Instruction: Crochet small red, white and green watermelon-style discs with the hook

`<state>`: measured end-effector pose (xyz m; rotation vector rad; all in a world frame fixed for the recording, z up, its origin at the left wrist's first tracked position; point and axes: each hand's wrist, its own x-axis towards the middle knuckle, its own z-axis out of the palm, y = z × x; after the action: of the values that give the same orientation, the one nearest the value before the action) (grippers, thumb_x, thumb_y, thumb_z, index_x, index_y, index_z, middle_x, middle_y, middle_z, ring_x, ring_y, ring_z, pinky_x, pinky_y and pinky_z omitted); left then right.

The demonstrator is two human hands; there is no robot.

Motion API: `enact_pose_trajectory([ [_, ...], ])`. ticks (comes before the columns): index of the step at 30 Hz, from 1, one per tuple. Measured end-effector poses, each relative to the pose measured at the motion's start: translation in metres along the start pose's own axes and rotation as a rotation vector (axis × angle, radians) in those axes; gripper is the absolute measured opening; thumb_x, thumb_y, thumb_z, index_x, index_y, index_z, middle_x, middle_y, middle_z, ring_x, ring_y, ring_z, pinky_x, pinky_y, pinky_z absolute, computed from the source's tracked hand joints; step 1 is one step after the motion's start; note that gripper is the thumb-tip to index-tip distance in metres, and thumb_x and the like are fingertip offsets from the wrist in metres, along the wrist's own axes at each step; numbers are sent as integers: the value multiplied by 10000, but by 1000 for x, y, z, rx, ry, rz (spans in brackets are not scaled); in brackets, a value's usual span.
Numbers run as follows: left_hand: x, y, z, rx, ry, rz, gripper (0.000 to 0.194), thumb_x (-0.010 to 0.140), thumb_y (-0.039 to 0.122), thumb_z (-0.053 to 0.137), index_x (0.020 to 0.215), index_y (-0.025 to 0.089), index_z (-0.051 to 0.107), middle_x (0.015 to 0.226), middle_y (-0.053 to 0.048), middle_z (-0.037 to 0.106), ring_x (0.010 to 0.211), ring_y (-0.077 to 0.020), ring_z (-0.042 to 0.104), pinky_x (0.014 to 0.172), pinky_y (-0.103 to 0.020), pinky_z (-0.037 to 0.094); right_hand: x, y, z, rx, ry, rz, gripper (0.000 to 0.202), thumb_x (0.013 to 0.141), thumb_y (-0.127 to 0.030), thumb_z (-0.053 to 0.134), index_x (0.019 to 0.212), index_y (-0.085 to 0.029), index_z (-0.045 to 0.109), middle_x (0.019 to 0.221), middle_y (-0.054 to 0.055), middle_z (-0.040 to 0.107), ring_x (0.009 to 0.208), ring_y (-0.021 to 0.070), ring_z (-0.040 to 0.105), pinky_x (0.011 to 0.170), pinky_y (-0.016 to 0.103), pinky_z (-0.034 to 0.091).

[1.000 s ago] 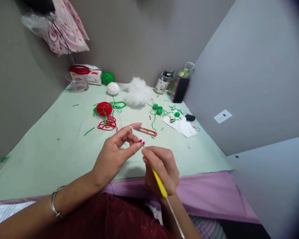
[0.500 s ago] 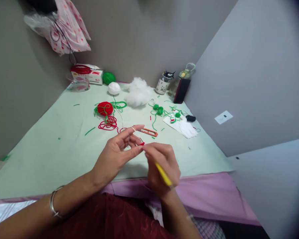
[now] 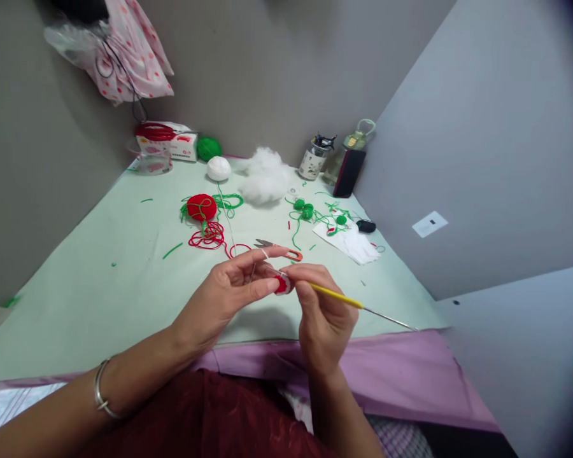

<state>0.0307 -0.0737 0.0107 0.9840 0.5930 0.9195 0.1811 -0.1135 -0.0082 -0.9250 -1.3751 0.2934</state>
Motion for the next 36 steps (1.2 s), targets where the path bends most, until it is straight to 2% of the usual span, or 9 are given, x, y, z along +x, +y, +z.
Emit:
enact_pose_trajectory([
  [5, 4, -4, 2, -176, 35, -130, 377, 818, 256, 867, 1191, 235, 817, 926, -24, 765, 885, -160, 652, 907, -289, 504, -7, 3, -1, -304, 6, -235, 325, 949, -64, 664, 1155, -287, 780, 1082, 51, 770, 963, 183, 730, 794, 338, 610],
  [10, 8, 0, -3, -211, 61, -148, 255, 808, 212, 851, 1063, 219, 853, 898, -5, 724, 840, -131, 619, 955, -286, 490, 1, 4, -7, 102, 99, 120, 236, 1024, -162, 577, 1019, -284, 779, 829, -8, 717, 715, 139, 639, 688, 320, 548],
  [16, 1, 1, -5, 6, -20, -45, 328, 863, 248, 840, 1173, 353, 825, 869, 33, 704, 910, -132, 611, 951, -266, 427, 3, 5, -4, 249, 7, 240, 150, 1001, -231, 657, 993, -272, 801, 945, 14, 779, 804, 146, 687, 762, 317, 566],
  [22, 1, 7, -5, 27, 14, -84, 315, 840, 262, 840, 1150, 321, 836, 863, 19, 664, 902, -144, 558, 921, -277, 405, 3, 5, -10, 422, 19, 377, 205, 1053, -310, 569, 963, -234, 738, 882, 17, 789, 697, 135, 705, 669, 293, 589],
  [26, -1, 6, -6, 107, 52, -36, 306, 861, 291, 831, 1164, 333, 831, 851, 16, 633, 891, -159, 542, 906, -287, 406, 2, -2, -13, 141, -7, 198, 213, 1066, -233, 508, 1035, -232, 719, 924, 30, 787, 726, 150, 725, 687, 321, 620],
  [30, -3, 2, -3, 175, 107, 66, 360, 859, 279, 849, 1211, 342, 811, 856, 24, 651, 901, -159, 575, 939, -280, 414, -6, -2, -10, -286, -107, -220, 273, 1001, -95, 573, 1188, -236, 714, 1009, 58, 782, 895, 181, 750, 779, 332, 635],
  [32, -2, 0, -1, 50, 74, -6, 423, 853, 277, 856, 1267, 328, 784, 838, 25, 679, 872, -150, 598, 925, -276, 438, -11, 1, -8, -459, -80, -383, 326, 958, -65, 640, 1221, -236, 726, 1056, 77, 773, 968, 199, 750, 806, 331, 634],
  [34, 0, 1, 0, -135, 37, -135, 417, 836, 281, 866, 1247, 281, 791, 838, 13, 709, 835, -139, 618, 909, -277, 469, -13, 3, -7, -498, -19, -387, 341, 954, -66, 649, 1218, -262, 740, 1084, 75, 758, 989, 206, 745, 809, 342, 634],
  [36, 3, 2, 1, -252, 36, -214, 370, 815, 269, 878, 1177, 234, 815, 851, -2, 723, 824, -133, 630, 922, -284, 490, -11, 3, -7, -332, 17, -243, 291, 988, -97, 598, 1168, -270, 747, 1032, 58, 754, 924, 199, 736, 767, 356, 630],
])
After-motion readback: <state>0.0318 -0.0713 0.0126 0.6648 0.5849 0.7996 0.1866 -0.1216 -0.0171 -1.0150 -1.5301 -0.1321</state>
